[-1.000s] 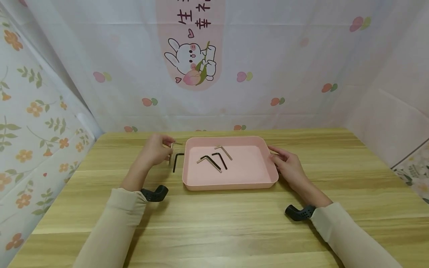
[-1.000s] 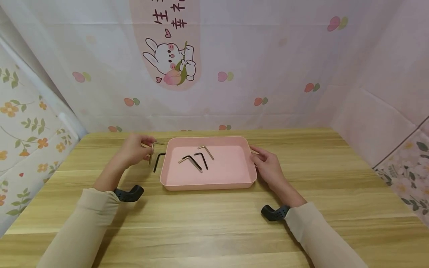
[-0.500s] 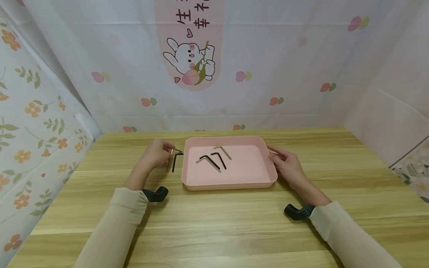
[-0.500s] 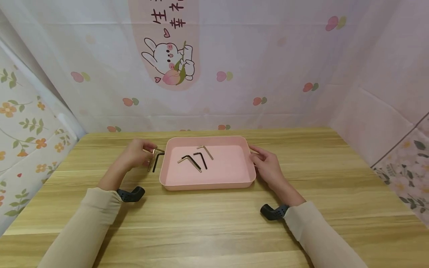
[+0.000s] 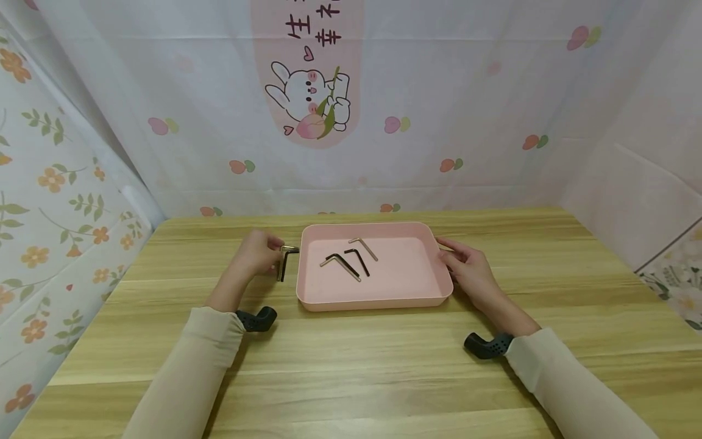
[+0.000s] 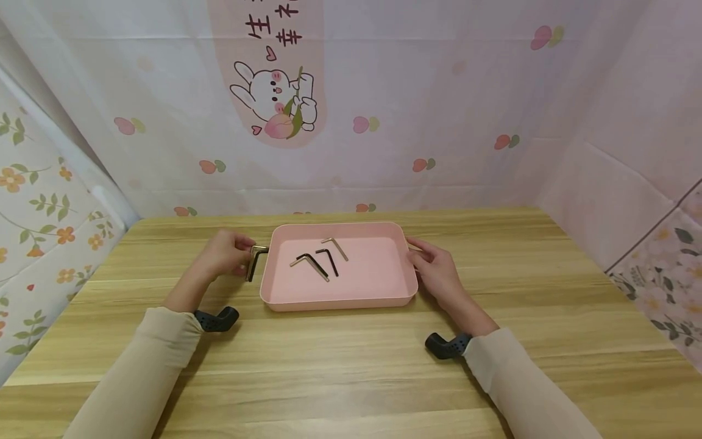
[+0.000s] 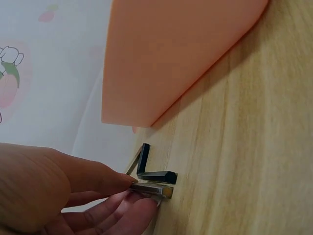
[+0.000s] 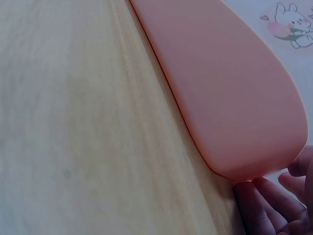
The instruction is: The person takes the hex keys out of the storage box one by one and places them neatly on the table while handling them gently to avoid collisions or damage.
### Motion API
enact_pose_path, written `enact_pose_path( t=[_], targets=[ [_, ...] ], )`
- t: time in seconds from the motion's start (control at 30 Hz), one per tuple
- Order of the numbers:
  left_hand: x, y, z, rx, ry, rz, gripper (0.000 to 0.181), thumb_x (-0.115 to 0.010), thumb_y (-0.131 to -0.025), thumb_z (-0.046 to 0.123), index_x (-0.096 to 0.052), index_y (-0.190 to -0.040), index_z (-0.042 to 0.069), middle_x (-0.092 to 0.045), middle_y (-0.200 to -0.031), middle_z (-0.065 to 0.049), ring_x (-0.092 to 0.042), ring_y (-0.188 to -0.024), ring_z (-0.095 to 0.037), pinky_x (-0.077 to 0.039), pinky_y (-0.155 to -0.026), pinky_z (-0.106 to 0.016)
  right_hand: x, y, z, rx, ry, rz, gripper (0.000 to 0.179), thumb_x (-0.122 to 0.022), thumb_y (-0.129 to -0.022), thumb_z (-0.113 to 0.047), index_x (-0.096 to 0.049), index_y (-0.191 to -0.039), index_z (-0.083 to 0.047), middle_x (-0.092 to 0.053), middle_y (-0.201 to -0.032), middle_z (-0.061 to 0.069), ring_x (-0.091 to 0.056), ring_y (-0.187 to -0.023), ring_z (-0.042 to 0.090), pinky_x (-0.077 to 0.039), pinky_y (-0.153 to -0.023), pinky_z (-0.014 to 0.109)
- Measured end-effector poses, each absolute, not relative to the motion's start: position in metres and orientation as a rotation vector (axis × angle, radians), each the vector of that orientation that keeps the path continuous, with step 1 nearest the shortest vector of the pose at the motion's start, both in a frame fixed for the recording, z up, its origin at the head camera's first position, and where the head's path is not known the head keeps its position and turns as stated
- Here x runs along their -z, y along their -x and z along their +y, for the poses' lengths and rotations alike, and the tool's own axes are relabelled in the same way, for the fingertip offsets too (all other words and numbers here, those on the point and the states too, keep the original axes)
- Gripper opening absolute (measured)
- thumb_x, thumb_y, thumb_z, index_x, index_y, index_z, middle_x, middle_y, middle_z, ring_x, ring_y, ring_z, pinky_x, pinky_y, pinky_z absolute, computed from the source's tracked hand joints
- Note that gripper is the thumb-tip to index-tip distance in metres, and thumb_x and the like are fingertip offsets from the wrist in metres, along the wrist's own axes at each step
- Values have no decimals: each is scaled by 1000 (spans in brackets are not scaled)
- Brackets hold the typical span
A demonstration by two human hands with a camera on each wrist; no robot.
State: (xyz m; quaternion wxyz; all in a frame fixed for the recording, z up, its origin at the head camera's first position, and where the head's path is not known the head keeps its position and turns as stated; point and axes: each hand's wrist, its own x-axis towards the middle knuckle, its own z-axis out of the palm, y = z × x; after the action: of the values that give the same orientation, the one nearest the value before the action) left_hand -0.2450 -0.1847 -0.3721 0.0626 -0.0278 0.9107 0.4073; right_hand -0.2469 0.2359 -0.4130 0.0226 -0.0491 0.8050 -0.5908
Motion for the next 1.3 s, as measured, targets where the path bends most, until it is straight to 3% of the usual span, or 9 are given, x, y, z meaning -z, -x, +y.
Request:
enact_pose_path(
  t=[0.13,0.3,0.43,0.73,1.03,1.13,1.3],
  targets=[
    [373,246,-184,-1242,101,2751,38,-56,-89,-2,-62,-125,-13,-63,-111,-25,-63,-79,-18,-61,-62,-28,412,246,235,1830,159,2490,49,-57,-104,-22,-48,-150,-8,-73,-117,8,-68,-90,-5,-58,-74,17],
    [377,248,-185,-1230,68,2769,38,-53,-90,-1,-63,-125,-11,-64,-114,-27,-60,-65,-12,-59,-58,-26,411,245,237,1833,151,2496,50,-57,-104,-22,-47,-151,-7,-72,-112,1,-67,-90,-6,-57,-74,16],
    [378,249,-185,-1199,37,2795,36,-53,-90,-1,-64,-124,-10,-65,-113,-28,-61,-66,-13,-58,-56,-25,412,245,238,1826,144,2510,50,-57,-104,-22,-48,-150,-7,-72,-111,0,-66,-90,-7,-57,-74,15],
    [376,244,-183,-1144,51,2821,34,-53,-91,-1,-64,-122,-11,-66,-113,-28,-65,-70,-17,-57,-56,-24,413,245,237,1827,155,2505,49,-57,-104,-22,-49,-150,-7,-71,-121,12,-67,-90,-7,-57,-74,16],
    [375,243,-181,-1077,69,2842,34,-53,-94,3,-64,-123,-9,-67,-118,-30,-61,-50,-8,-55,-56,-23,411,246,236,1809,167,2528,48,-56,-105,-23,-49,-150,-8,-67,-128,22,-66,-91,-8,-57,-75,15],
    [375,242,-181,-1079,68,2843,34,-52,-94,4,-64,-124,-10,-66,-119,-31,-62,-50,-9,-55,-55,-23,412,247,236,1810,169,2527,48,-56,-104,-23,-49,-150,-8,-68,-127,20,-66,-91,-8,-57,-75,15],
    [373,241,-180,-1067,82,2852,35,-51,-96,6,-64,-124,-8,-65,-123,-32,-62,-50,-9,-54,-56,-23,413,247,237,1815,160,2525,48,-58,-104,-22,-50,-149,-8,-73,-112,3,-65,-88,-7,-56,-74,15]
  ],
)
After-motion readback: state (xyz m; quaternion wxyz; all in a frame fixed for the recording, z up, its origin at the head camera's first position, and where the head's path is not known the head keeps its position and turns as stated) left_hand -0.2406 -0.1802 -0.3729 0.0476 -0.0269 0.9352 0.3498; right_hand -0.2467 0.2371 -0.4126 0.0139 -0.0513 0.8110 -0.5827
